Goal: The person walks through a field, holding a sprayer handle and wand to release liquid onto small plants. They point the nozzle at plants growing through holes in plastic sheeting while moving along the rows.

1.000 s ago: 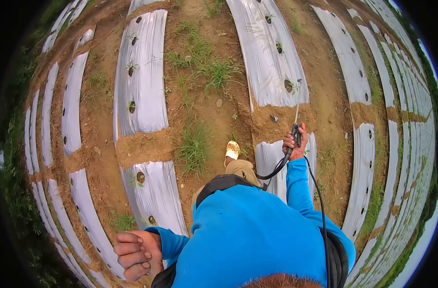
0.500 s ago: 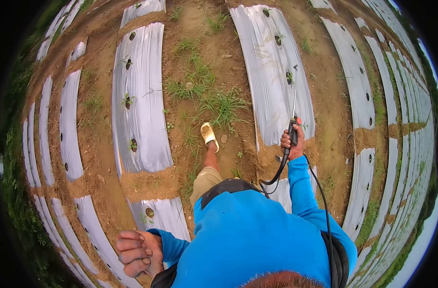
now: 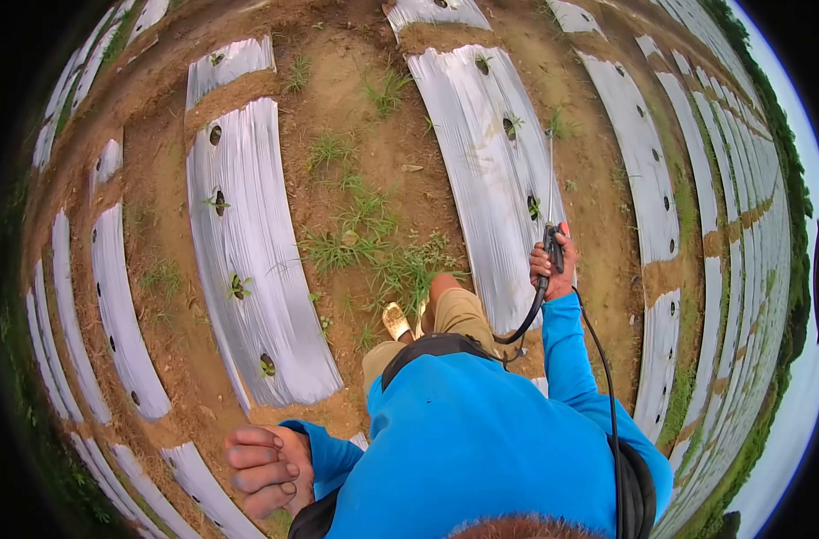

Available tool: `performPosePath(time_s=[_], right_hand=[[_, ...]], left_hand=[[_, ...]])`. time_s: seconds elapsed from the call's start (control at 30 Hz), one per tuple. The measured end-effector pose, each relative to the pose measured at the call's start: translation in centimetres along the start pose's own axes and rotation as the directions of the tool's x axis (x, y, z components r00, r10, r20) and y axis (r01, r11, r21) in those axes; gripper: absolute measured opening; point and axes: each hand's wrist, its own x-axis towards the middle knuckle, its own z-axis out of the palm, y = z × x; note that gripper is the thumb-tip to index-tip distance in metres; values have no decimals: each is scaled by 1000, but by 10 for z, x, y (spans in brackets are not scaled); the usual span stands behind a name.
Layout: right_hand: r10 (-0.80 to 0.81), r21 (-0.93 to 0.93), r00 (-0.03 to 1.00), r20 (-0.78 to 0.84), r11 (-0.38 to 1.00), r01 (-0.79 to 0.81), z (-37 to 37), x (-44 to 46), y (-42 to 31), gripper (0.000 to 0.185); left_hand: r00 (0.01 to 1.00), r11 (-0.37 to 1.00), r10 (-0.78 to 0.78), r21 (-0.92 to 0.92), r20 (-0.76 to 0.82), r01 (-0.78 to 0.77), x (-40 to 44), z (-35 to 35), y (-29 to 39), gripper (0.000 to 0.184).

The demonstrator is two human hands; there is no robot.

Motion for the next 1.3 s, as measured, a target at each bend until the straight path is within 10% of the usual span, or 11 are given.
performPosePath(time_s=[0.5,0.93,1.0,1.3], right_hand=[[5,55,999,-53,998,-3,161,296,-117,39],[132,-113,991,19,985,-129,318,476,-186,38],[112,-123,992,48,987,-106,345,513,-193,38],[-11,-171,1000,-3,985,10,480,663,-236,39]], left_hand=[[998,998,0,62,67,-4,124,192,-251,28],[957,950,-149,233,-250,209,198,265,-415,35],[999,969,51,241,-7,-47,218,280,-464,25],[963,956,198,253,-181,-149,299,298,-642,25]])
